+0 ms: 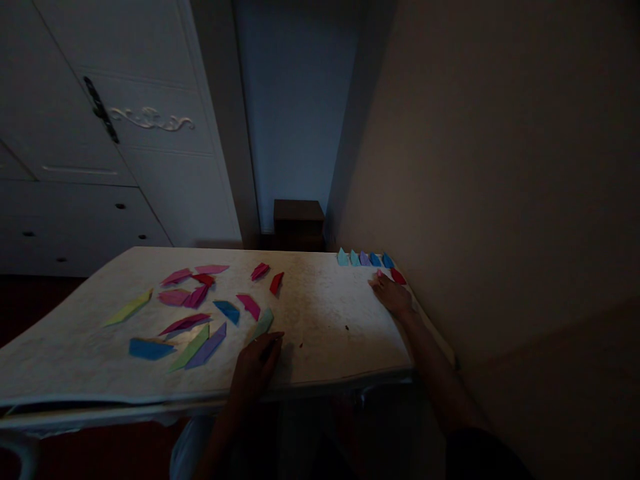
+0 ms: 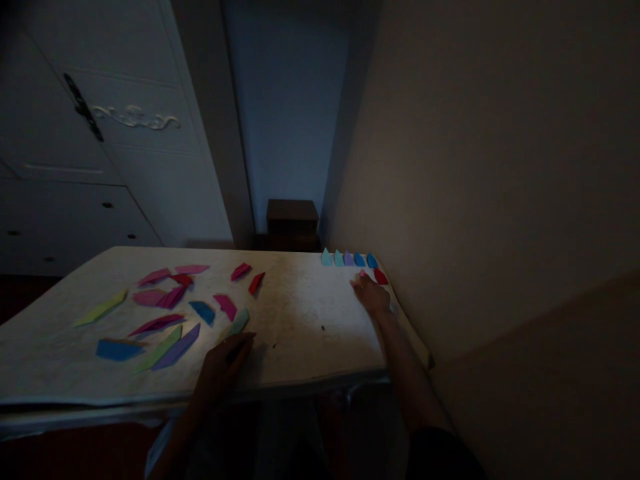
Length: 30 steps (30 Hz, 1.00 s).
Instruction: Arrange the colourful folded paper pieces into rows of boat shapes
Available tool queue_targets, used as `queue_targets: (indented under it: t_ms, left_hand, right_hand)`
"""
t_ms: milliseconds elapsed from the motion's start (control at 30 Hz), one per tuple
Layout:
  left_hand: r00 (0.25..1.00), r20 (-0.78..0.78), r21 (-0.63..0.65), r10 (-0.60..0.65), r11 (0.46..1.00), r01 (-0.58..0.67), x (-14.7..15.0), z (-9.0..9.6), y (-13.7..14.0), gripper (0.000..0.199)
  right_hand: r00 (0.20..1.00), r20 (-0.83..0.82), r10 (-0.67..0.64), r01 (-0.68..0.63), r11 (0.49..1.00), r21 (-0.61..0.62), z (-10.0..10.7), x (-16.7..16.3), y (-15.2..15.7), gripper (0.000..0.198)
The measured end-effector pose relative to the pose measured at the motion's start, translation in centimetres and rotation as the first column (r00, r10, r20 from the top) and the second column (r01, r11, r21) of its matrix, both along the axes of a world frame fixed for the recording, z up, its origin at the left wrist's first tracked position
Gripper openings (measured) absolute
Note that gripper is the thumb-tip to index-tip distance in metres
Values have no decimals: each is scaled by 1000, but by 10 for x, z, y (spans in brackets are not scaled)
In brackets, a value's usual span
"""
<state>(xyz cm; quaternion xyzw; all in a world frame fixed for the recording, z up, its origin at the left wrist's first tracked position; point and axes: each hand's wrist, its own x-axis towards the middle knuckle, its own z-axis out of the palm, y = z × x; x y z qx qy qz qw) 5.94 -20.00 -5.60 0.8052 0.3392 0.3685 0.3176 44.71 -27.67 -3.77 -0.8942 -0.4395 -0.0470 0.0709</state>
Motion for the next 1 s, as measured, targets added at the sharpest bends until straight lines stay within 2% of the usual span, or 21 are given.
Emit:
queue_targets:
  t_ms: [200,400,533,600,700,833,900,1000]
  left_hand:
    - [1000,-3,-20,-6,1000,6,1,1,-1,27]
    - [1000,8,-29,-10,1000,11,1,2,-2,26]
    - [1000,14,-30,-4,1000,5,1,2,-2,27]
    - [1000,17,-37,-5,999,6,1,2,-2,26]
    - [1000,30,-46,-6,999,8,1,1,-2,26]
    - [998,56,-51,-10,999,13,1,0,-4,25]
    - [998,61,-59,-16,998,20,1,1,-4,25]
    - [997,78,-90,-7,996,14,0,4,-6,25]
  right_hand:
    - [999,-7,-53,53,999,-6,1,0,4,56]
    - [994,25,-103,99,985,140,-2,-7,-2,51]
    - [994,13,-109,105,978,182,0,-16,-6,51]
    - [998,10,-62,58,975,216,0,-24,-7,48]
    - [996,-15,83,-76,957,279,0,-43,-7,41]
    - [949,-167,269,-191,907,375,-1,-86,-8,42]
    - [888,-296,353,-201,875,440,-1,-112,-9,44]
    - [736,-472,485,-211,827,521,1,-153,-10,45]
